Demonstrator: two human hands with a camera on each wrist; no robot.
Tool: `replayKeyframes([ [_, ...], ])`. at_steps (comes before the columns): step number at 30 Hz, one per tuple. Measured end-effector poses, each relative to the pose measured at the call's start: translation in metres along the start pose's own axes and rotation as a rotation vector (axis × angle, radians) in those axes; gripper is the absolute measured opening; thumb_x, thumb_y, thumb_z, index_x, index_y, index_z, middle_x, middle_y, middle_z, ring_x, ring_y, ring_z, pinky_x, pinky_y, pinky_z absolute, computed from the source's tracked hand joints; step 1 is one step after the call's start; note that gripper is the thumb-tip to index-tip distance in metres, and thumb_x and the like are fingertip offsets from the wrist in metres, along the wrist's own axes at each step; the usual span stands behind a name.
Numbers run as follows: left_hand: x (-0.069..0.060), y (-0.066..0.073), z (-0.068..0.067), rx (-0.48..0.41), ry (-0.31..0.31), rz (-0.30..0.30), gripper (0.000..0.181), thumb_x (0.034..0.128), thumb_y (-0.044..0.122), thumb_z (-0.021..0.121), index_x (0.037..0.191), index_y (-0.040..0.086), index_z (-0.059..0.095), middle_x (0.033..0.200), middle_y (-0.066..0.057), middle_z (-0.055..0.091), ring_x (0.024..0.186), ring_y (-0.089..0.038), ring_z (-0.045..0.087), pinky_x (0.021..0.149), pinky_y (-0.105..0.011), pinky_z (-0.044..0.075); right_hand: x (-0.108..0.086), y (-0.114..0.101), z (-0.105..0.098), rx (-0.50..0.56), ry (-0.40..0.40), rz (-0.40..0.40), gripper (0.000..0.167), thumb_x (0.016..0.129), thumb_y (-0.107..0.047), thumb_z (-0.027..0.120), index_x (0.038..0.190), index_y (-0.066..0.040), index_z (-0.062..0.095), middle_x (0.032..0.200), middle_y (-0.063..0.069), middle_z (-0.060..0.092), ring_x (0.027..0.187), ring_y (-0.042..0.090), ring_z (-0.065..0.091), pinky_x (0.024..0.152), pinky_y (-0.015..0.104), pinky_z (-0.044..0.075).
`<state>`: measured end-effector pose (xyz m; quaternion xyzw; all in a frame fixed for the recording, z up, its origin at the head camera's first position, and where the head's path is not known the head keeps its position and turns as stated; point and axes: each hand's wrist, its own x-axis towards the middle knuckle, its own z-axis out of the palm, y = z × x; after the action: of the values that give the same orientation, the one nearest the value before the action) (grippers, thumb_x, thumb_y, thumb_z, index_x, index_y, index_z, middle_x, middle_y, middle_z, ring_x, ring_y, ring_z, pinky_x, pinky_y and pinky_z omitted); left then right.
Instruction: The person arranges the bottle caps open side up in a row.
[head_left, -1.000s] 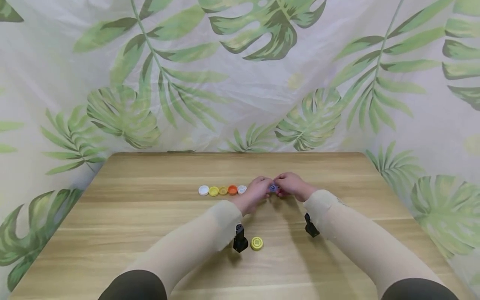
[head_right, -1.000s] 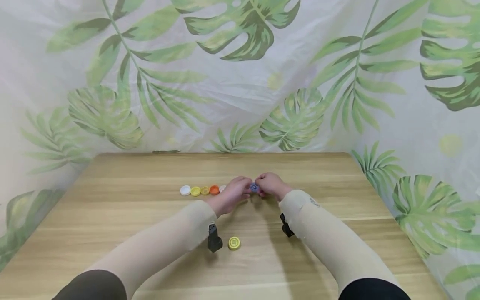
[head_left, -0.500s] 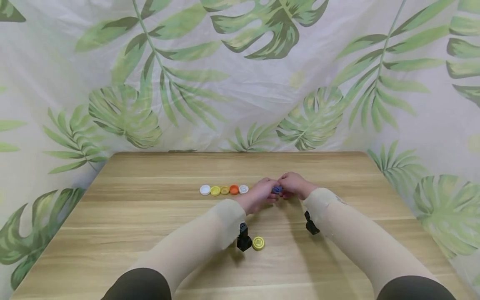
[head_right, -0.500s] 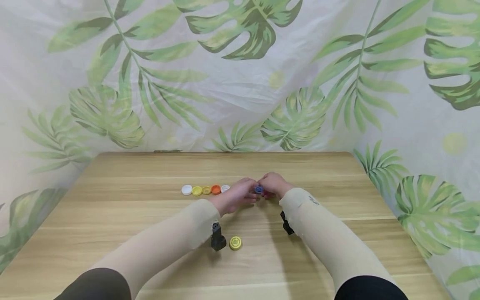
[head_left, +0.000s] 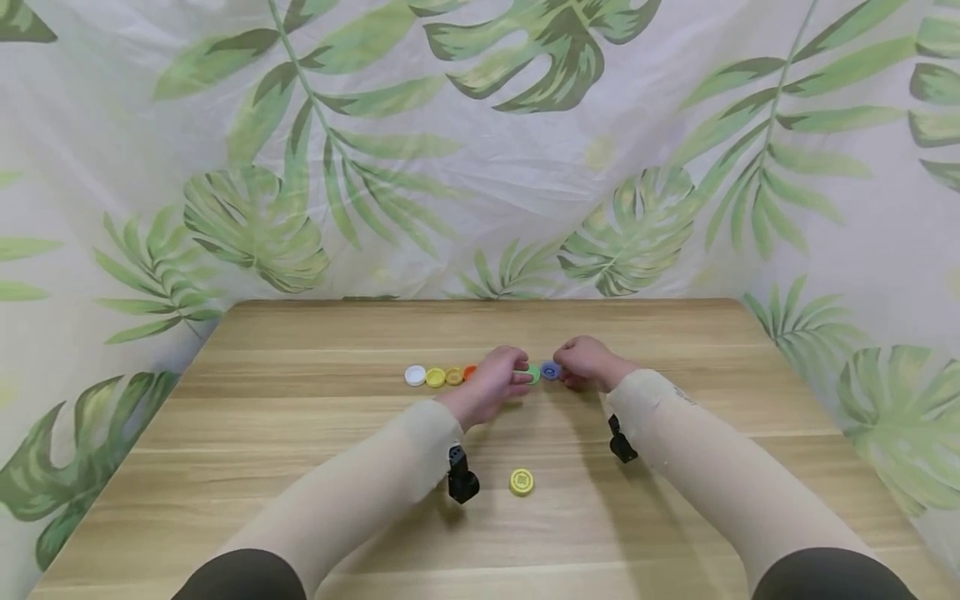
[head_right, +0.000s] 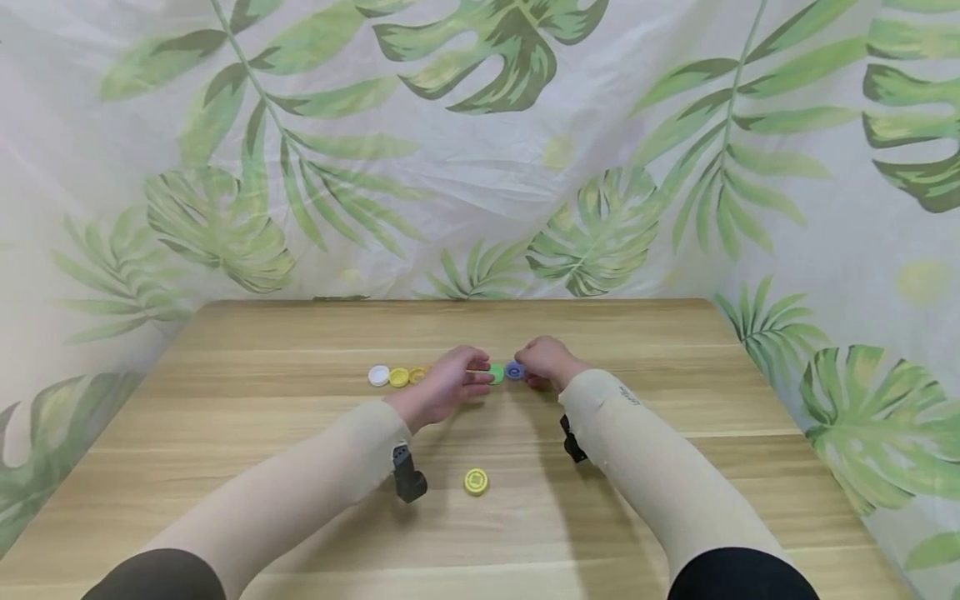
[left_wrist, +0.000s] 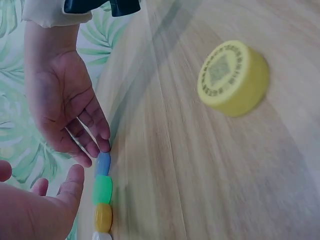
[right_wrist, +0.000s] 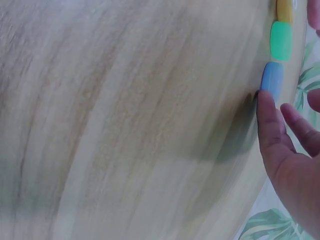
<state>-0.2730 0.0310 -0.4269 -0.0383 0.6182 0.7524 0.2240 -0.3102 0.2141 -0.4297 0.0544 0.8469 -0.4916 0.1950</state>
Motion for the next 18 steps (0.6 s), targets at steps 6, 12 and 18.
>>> replayKeyframes([
  [6,-0.011,-0.002,-0.009,0.088,-0.045,0.002,0.035,0.1065,0.009,0.040,0.135,-0.010,0.043,0.135,-0.030,0.046,0.122,-0.038,0.054,0.108,-0.047,0.047,-0.004,0.000,0.001,-0.063,-0.001,-0.026,0.032,0.095,-0.005,0.051,0.121,0.012,0.062,0.085,0.008,0.060,0.076,0.016,0.059,0.072,0.028,0.057],
  [12,-0.027,-0.013,-0.027,0.311,-0.093,-0.020,0.026,0.1062,0.011,0.047,0.124,-0.008,0.052,0.120,-0.022,0.058,0.104,-0.028,0.063,0.092,-0.037,0.056,-0.023,0.001,-0.005,-0.218,-0.066,-0.074,0.026,0.100,-0.007,0.052,0.117,0.011,0.061,0.097,0.015,0.064,0.087,0.021,0.062,0.081,0.034,0.058],
  [18,-0.044,-0.025,-0.037,0.434,-0.132,-0.046,0.022,0.1040,0.008,0.051,0.120,-0.006,0.055,0.105,-0.016,0.061,0.092,-0.022,0.062,0.084,-0.035,0.058,-0.038,0.008,0.008,-0.266,-0.217,-0.100,0.021,0.099,-0.008,0.056,0.112,0.007,0.064,0.092,0.011,0.065,0.085,0.019,0.063,0.076,0.033,0.058],
])
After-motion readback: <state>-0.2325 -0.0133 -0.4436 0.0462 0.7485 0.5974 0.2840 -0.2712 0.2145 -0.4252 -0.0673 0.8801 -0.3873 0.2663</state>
